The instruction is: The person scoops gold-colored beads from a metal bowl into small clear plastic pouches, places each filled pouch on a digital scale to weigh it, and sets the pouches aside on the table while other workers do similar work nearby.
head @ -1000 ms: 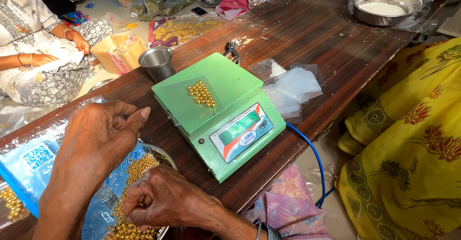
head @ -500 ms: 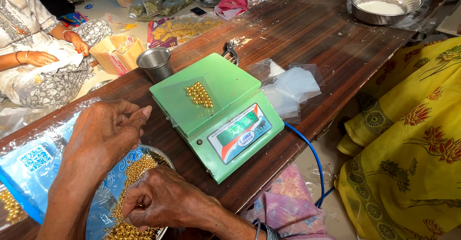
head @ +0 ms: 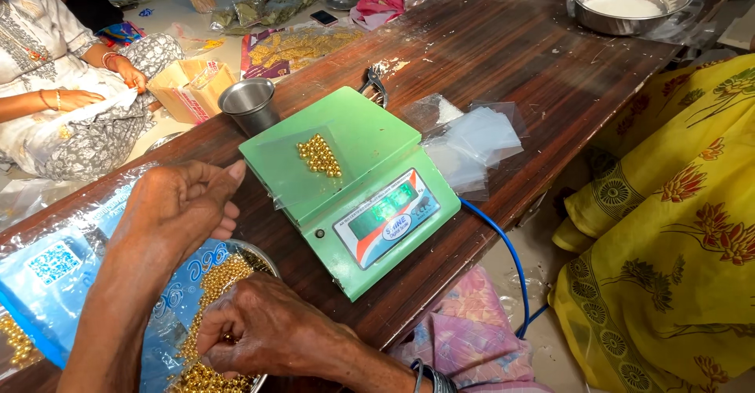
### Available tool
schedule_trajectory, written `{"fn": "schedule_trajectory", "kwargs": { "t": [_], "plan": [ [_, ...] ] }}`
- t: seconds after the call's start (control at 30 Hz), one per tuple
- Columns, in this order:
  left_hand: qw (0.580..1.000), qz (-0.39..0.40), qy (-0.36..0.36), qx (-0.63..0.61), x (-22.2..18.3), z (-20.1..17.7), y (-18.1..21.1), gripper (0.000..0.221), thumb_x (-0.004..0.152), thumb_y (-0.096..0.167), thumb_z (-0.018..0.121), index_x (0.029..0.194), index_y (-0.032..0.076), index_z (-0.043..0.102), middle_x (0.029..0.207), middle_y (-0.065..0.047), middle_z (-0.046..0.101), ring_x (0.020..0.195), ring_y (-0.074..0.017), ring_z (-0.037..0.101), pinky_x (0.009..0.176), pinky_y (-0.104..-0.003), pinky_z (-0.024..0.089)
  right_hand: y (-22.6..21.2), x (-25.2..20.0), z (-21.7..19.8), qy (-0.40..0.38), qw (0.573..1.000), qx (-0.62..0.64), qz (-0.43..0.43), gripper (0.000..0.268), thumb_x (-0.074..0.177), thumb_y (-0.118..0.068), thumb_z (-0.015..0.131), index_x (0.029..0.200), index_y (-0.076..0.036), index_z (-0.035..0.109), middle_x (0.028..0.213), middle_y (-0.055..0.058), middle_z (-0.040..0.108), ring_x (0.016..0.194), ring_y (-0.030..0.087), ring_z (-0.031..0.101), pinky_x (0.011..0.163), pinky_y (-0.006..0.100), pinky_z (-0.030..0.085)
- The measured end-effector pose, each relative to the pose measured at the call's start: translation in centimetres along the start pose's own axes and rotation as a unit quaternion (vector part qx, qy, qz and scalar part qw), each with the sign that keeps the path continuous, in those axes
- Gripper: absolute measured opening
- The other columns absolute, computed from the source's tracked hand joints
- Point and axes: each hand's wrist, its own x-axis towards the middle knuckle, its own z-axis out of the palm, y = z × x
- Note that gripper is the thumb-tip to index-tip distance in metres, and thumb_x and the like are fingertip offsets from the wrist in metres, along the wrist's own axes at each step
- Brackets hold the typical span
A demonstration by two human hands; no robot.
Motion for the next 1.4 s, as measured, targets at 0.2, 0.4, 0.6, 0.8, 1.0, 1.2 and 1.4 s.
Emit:
{"fn": "schedule_trajectory", "kwargs": {
  "t": [0.2, 0.4, 0.6, 0.8, 1.0, 1.2, 1.4],
  "plan": [
    [0.996, -0.08, -0.005, -0.028, 1.4, 1.5, -1.0, 0.066, 0.085, 0.054, 0.074, 0.085, -0.011, 0.068, 0.068, -0.018, 0.07, 0.055, -0.0225, 0.068, 0.053, -0.034, 0.059, -0.3, 0.4, 0.3, 0.009, 0.999, -0.032, -0.033, 0.013, 0.085, -0.016, 0.07, 0.086, -0.003, 0.074, 0.071, 0.008, 0.073, 0.065, 0.015, 0.069, 0.069, 0.031, 0.057],
    [0.987, -0.147, -0.065, -0.004, 3.3, 2.6, -2.1, 0.073, 0.078, 0.066, 0.072, 0.074, -0.007, 0.07, 0.063, -0.016, 0.07, 0.052, -0.0207, 0.07, 0.049, -0.031, 0.06, -1.1, 0.5, 0.4, 0.001, 1.0, -0.027, 0.005, 0.015, 0.083, -0.014, 0.073, 0.091, -0.001, 0.075, 0.078, 0.009, 0.074, 0.068, 0.016, 0.07, 0.068, 0.032, 0.058],
    [0.974, -0.124, -0.131, -0.134, 4.6, 3.1, -4.0, 0.051, 0.077, 0.045, 0.084, 0.081, -0.004, 0.072, 0.064, -0.012, 0.072, 0.049, -0.0142, 0.064, 0.044, -0.026, 0.05, -1.0, 0.5, 0.4, -0.004, 0.999, -0.036, 0.013, 0.017, 0.081, -0.013, 0.077, 0.092, 0.0, 0.076, 0.08, 0.01, 0.075, 0.067, 0.016, 0.069, 0.066, 0.032, 0.057],
    [0.981, -0.097, -0.081, -0.147, 4.0, 2.3, -2.8, 0.021, 0.084, 0.015, 0.08, 0.08, -0.005, 0.075, 0.066, -0.014, 0.073, 0.049, -0.0149, 0.062, 0.043, -0.026, 0.046, -1.0, 0.4, 0.3, -0.001, 0.999, -0.037, 0.006, 0.017, 0.081, -0.014, 0.075, 0.092, -0.001, 0.076, 0.08, 0.01, 0.074, 0.068, 0.016, 0.069, 0.067, 0.031, 0.057],
    [0.98, 0.0, 0.005, -0.199, 0.7, -2.6, -1.3, 0.009, 0.078, -0.007, 0.069, 0.07, -0.005, 0.066, 0.073, -0.011, 0.077, 0.063, -0.0179, 0.075, 0.06, -0.029, 0.065, -1.3, 0.4, -0.3, -0.03, 0.999, -0.031, -0.007, 0.014, 0.085, -0.013, 0.073, 0.088, 0.001, 0.075, 0.079, 0.009, 0.073, 0.068, 0.015, 0.069, 0.065, 0.031, 0.055],
    [0.987, 0.073, 0.075, -0.118, -7.6, -9.5, -3.3, 0.026, 0.069, -0.018, 0.058, 0.078, 0.004, 0.067, 0.075, -0.01, 0.075, 0.07, -0.0158, 0.075, 0.057, -0.031, 0.059, -1.0, 2.0, -0.8, -0.065, 0.995, 0.026, 0.077, 0.007, 0.084, -0.001, 0.075, 0.09, 0.002, 0.074, 0.082, 0.008, 0.076, 0.068, 0.013, 0.075, 0.059, 0.027, 0.064],
    [0.992, 0.068, 0.053, 0.087, -13.3, -8.4, -7.6, 0.018, 0.065, -0.001, 0.086, 0.07, 0.001, 0.069, 0.065, -0.007, 0.072, 0.06, -0.0115, 0.069, 0.055, -0.031, 0.055, -2.4, 3.7, -1.4, -0.012, 0.985, 0.036, 0.167, 0.008, 0.083, 0.003, 0.073, 0.088, 0.002, 0.079, 0.083, 0.01, 0.08, 0.071, 0.017, 0.08, 0.065, 0.03, 0.068]
  ]
}}
